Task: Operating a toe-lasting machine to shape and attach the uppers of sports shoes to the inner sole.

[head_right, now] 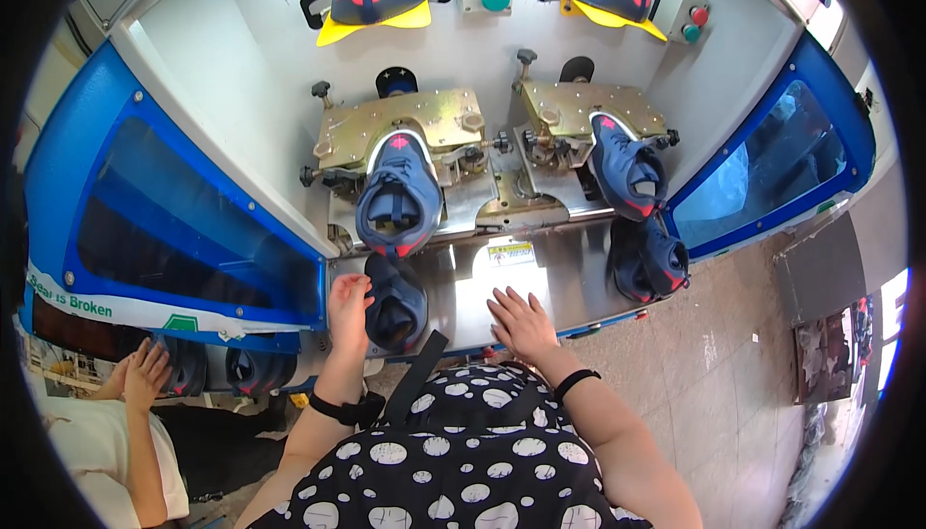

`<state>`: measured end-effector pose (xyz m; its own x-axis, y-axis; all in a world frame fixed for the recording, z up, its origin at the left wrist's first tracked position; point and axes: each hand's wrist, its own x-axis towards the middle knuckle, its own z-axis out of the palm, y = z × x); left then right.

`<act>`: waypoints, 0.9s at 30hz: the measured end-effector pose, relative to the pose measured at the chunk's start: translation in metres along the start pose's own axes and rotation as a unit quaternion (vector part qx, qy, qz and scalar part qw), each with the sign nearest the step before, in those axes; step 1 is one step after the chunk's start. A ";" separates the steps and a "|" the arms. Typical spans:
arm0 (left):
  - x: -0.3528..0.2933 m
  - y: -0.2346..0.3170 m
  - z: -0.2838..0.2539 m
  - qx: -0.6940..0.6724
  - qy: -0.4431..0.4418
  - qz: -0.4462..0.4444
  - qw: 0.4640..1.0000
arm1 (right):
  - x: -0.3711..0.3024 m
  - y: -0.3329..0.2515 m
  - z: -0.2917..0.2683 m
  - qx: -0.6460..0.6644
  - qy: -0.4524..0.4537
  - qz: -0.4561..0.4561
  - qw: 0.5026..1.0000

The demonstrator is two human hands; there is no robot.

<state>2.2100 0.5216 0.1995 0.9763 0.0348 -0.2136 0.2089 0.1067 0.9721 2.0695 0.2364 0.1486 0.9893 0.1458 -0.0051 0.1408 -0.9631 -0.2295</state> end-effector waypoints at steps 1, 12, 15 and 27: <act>0.000 -0.013 -0.005 0.003 0.003 -0.005 1.000 | -0.001 -0.003 -0.001 0.004 -0.005 -0.001 1.000; -0.025 -0.035 -0.049 0.340 -0.053 -0.060 0.937 | 0.027 -0.048 -0.011 -0.043 -0.096 -0.187 0.977; -0.032 -0.038 -0.069 0.060 -0.120 -0.269 0.954 | 0.028 -0.049 -0.011 -0.062 -0.120 -0.188 0.973; -0.039 0.080 -0.009 -0.109 -0.175 0.084 0.975 | 0.025 -0.034 -0.001 -0.031 -0.103 -0.189 0.976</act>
<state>2.1885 0.5380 0.2846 0.9630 -0.2679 0.0295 0.0651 0.3378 0.9390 2.0894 0.2729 0.1578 0.8389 0.5289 -0.1284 0.5017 -0.8430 -0.1943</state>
